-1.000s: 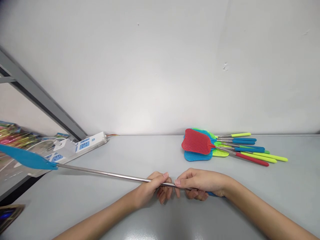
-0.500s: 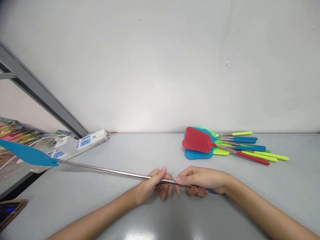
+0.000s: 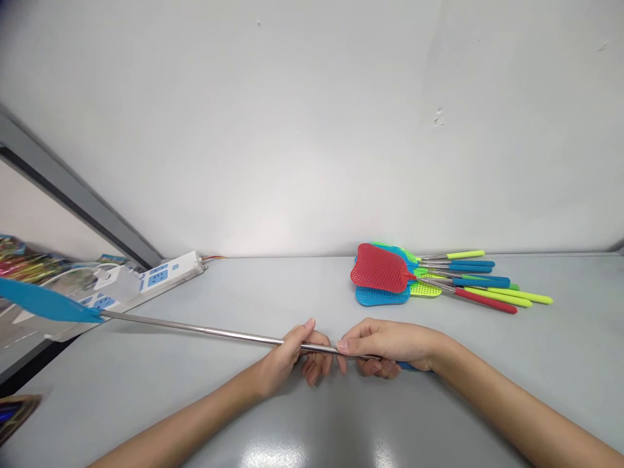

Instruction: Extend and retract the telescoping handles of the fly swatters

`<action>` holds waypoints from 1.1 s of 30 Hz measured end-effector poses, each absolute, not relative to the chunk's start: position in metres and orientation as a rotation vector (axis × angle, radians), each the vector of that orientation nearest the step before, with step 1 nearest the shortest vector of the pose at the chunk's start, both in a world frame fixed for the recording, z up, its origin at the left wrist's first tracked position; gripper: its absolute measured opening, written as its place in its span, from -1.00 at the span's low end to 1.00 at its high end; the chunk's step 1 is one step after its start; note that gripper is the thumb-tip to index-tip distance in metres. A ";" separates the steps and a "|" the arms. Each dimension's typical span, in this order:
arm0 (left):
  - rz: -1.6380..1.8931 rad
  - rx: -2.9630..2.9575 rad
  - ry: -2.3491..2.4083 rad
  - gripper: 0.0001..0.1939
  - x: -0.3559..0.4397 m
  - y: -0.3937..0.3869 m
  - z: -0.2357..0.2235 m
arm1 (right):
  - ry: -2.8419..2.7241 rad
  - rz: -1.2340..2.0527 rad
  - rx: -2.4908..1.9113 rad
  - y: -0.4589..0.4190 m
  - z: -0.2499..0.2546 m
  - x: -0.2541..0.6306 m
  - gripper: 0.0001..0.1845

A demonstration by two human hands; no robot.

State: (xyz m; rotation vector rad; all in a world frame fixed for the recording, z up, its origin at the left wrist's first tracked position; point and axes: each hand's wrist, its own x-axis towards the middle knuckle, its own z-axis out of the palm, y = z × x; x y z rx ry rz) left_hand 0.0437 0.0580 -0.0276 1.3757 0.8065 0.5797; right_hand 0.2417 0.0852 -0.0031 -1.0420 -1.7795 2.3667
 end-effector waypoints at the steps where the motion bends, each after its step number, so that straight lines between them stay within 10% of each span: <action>1: 0.579 1.390 0.818 -0.38 0.044 0.058 -0.028 | -1.790 2.364 -1.039 0.085 -0.004 0.242 -0.58; 33: 0.505 1.398 0.819 -0.48 0.043 0.059 -0.021 | -1.808 2.370 -1.043 0.078 0.001 0.237 -0.60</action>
